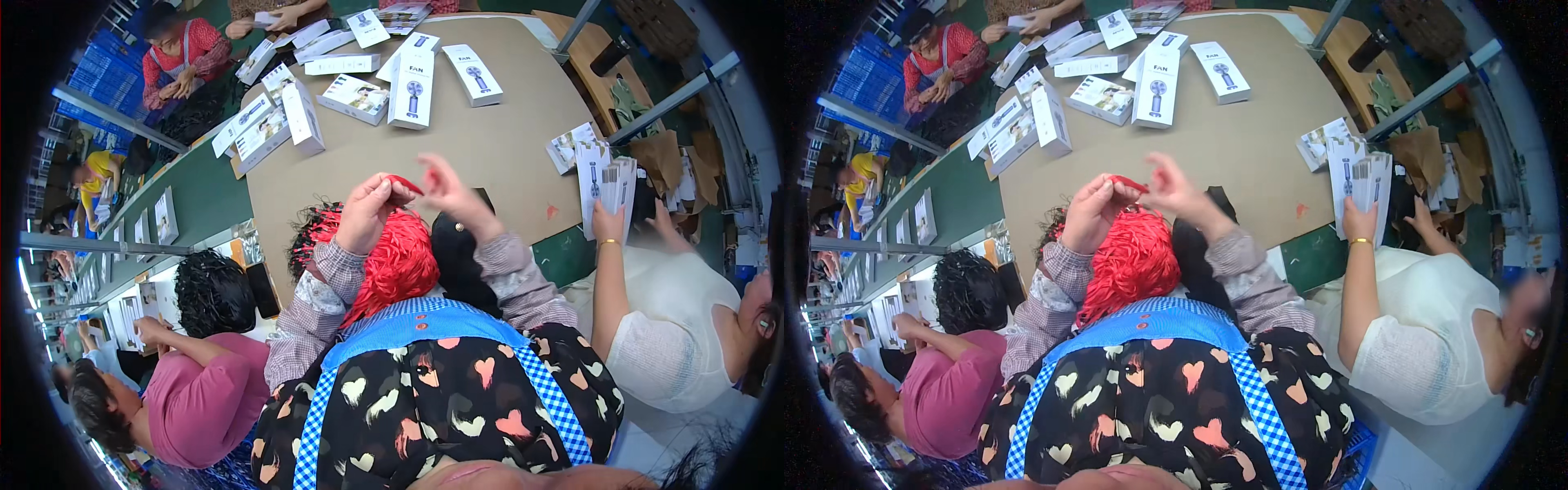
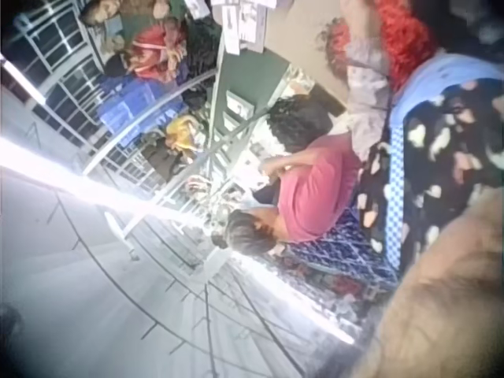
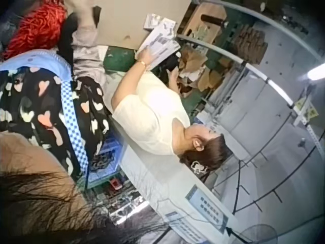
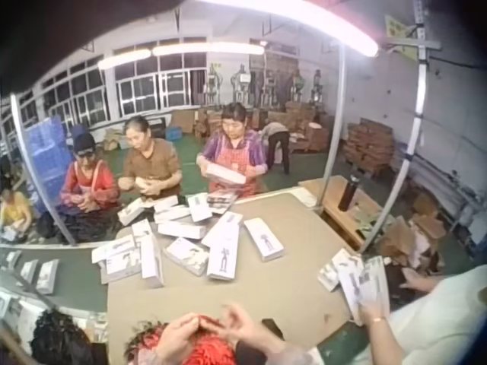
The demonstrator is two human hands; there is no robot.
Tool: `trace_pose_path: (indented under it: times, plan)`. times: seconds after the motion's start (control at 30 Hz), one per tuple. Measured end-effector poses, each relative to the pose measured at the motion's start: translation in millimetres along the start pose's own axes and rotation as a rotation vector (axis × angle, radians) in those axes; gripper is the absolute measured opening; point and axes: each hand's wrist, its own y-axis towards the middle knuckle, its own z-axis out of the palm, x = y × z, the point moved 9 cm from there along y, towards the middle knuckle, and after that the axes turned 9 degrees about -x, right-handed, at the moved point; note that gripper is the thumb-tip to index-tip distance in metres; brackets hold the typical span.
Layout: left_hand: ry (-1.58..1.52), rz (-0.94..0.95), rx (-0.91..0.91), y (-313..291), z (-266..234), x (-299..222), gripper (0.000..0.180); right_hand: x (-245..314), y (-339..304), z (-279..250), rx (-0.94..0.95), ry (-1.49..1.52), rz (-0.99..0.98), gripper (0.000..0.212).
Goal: The person packs lanyards into boxes by separating straps from a pile by hand, inserting them into cardboard packaging boxes, and closing the boxes.
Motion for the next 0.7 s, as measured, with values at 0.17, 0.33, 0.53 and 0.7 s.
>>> trace_pose_path:
  times: [0.17, 0.33, 0.53, 0.7]
  plan:
    - [-0.022, -0.027, -0.049, 12.4, -13.7, -5.8, 0.021, -24.7, 15.3, 48.4, 0.325, -0.221, -0.03, 0.024]
    - [-0.092, -0.092, -0.1, 18.7, -40.5, 20.6, 0.018, -16.7, 27.0, -9.0, 0.128, -0.433, 0.044, 0.02]
    - [-0.244, -0.368, -0.117, 40.4, -55.2, 93.0, 0.017, 12.5, 39.2, -25.1, -0.134, -0.794, -0.59, 0.02]
    - [-0.282, -0.514, -0.135, 93.8, -83.7, 141.5, 0.016, -49.9, 70.1, -61.0, -0.233, 0.523, 0.118, 0.023]
